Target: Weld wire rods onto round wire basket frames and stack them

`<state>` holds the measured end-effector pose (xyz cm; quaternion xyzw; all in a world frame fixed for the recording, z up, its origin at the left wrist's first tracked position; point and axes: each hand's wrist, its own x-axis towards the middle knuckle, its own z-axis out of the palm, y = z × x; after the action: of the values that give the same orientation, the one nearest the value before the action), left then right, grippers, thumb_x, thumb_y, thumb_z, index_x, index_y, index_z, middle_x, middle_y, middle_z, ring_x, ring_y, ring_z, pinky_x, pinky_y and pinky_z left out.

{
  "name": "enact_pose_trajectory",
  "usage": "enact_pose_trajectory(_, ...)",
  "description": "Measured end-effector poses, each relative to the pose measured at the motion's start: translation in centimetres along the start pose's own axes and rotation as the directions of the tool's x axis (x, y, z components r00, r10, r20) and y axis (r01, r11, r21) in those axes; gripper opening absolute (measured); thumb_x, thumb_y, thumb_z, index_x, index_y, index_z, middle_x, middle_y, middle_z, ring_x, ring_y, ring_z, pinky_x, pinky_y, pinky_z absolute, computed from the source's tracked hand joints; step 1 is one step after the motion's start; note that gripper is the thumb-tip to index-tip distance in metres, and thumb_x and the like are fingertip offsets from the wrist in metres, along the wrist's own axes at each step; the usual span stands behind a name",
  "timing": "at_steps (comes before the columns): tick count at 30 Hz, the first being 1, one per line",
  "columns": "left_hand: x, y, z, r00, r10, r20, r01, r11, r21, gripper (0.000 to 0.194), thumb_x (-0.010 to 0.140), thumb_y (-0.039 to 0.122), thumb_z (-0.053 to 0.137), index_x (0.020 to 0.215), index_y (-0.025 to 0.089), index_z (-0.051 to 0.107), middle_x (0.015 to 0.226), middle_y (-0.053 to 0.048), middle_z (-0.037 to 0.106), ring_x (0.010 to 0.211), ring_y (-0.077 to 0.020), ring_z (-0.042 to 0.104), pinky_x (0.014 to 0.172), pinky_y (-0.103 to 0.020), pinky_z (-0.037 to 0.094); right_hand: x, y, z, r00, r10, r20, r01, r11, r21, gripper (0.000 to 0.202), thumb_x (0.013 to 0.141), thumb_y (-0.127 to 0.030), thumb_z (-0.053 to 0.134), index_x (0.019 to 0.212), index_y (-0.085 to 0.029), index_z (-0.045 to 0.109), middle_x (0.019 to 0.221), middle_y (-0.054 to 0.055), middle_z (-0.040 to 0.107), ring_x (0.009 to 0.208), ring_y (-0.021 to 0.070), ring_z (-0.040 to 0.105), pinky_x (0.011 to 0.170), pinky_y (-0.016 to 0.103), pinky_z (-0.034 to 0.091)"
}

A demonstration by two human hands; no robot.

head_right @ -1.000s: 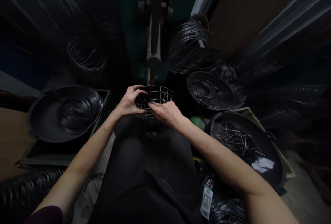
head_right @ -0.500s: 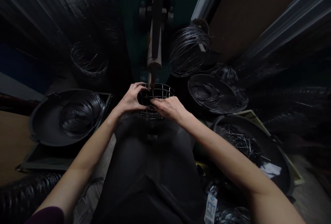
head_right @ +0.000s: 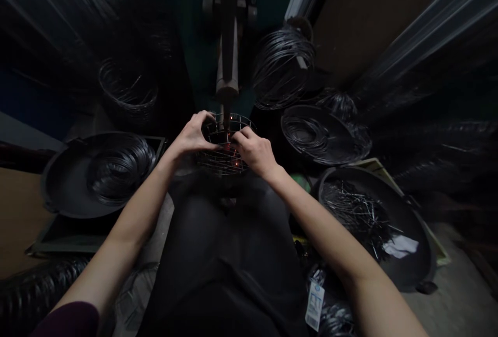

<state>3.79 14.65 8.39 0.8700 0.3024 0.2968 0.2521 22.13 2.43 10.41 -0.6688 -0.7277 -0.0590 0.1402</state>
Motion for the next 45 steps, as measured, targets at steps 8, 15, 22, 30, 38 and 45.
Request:
enact_pose_trajectory(8, 1.5, -1.1, -0.2, 1.0, -0.01, 0.006, 0.01, 1.0, 0.021, 0.065, 0.05, 0.039, 0.089, 0.1, 0.018, 0.054, 0.115, -0.009, 0.059, 0.107, -0.0321, 0.054, 0.095, -0.048, 0.046, 1.4, 1.3, 1.0, 0.997, 0.012, -0.08, 0.001, 0.987, 0.162, 0.019, 0.092, -0.028, 0.053, 0.1, -0.021, 0.069, 0.103, 0.008, 0.061, 0.08, 0.0163, 0.057, 0.064, 0.026, 0.041)
enact_pose_trajectory(15, 3.7, -2.4, -0.5, 1.0, -0.02, -0.009, 0.02, 0.999, -0.043, 0.07, 0.047, 0.037, 0.091, 0.102, 0.018, 0.052, 0.107, -0.007, 0.06, 0.105, -0.0314, 0.055, 0.095, -0.047, 0.047, 3.8, 1.8, 1.9, 0.988, 0.114, -0.105, -0.083, 0.961, 0.264, 0.013, 0.087, -0.026, 0.059, 0.092, -0.019, 0.069, 0.095, 0.007, 0.059, 0.081, 0.0178, 0.058, 0.069, 0.028, 0.045)
enact_pose_trajectory(22, 3.4, -2.4, -0.4, 1.0, -0.001, -0.025, 0.0, 0.999, -0.042, 0.076, 0.051, 0.04, 0.089, 0.113, 0.021, 0.049, 0.112, -0.008, 0.056, 0.109, -0.0343, 0.055, 0.093, -0.05, 0.048, 4.4, 3.1, 1.0, 0.987, 0.086, -0.137, -0.045, 0.959, 0.28, 0.019, 0.085, -0.032, 0.062, 0.098, -0.019, 0.068, 0.091, 0.006, 0.061, 0.077, 0.0186, 0.056, 0.07, 0.03, 0.046)
enact_pose_trajectory(30, 3.4, -2.6, -0.4, 0.999, -0.031, -0.036, 0.03, 0.998, -0.051, 0.079, 0.049, 0.035, 0.088, 0.115, 0.022, 0.047, 0.109, -0.007, 0.056, 0.106, -0.033, 0.054, 0.092, -0.049, 0.048, 8.0, 4.8, -0.6, 0.985, 0.004, -0.174, 0.033, 0.978, 0.208, 0.022, 0.085, -0.026, 0.054, 0.1, -0.017, 0.068, 0.095, 0.007, 0.064, 0.082, 0.0202, 0.058, 0.075, 0.032, 0.046)
enact_pose_trajectory(38, 3.2, -2.4, -0.1, 0.998, -0.014, -0.056, 0.01, 0.997, -0.077, 0.078, 0.051, 0.035, 0.089, 0.115, 0.021, 0.048, 0.114, -0.007, 0.055, 0.11, -0.0324, 0.054, 0.098, -0.051, 0.045, 8.8, 5.3, -1.5, 0.986, -0.034, -0.166, 0.059, 0.987, 0.152, 0.024, 0.084, -0.021, 0.048, 0.099, -0.016, 0.068, 0.096, 0.008, 0.065, 0.083, 0.0187, 0.059, 0.075, 0.03, 0.045)
enact_pose_trajectory(45, 3.5, -5.3, -2.1, 0.999, -0.054, 0.002, 0.05, 0.926, -0.374, 0.084, 0.065, 0.058, 0.078, 0.133, 0.022, 0.046, 0.129, -0.011, 0.057, 0.125, -0.0324, 0.052, 0.103, -0.048, 0.044, 11.3, 7.2, 0.1, 0.996, -0.054, -0.067, 0.06, 0.994, 0.092, 0.017, 0.083, -0.013, 0.051, 0.09, -0.013, 0.066, 0.091, 0.01, 0.069, 0.083, 0.0224, 0.063, 0.076, 0.033, 0.049)
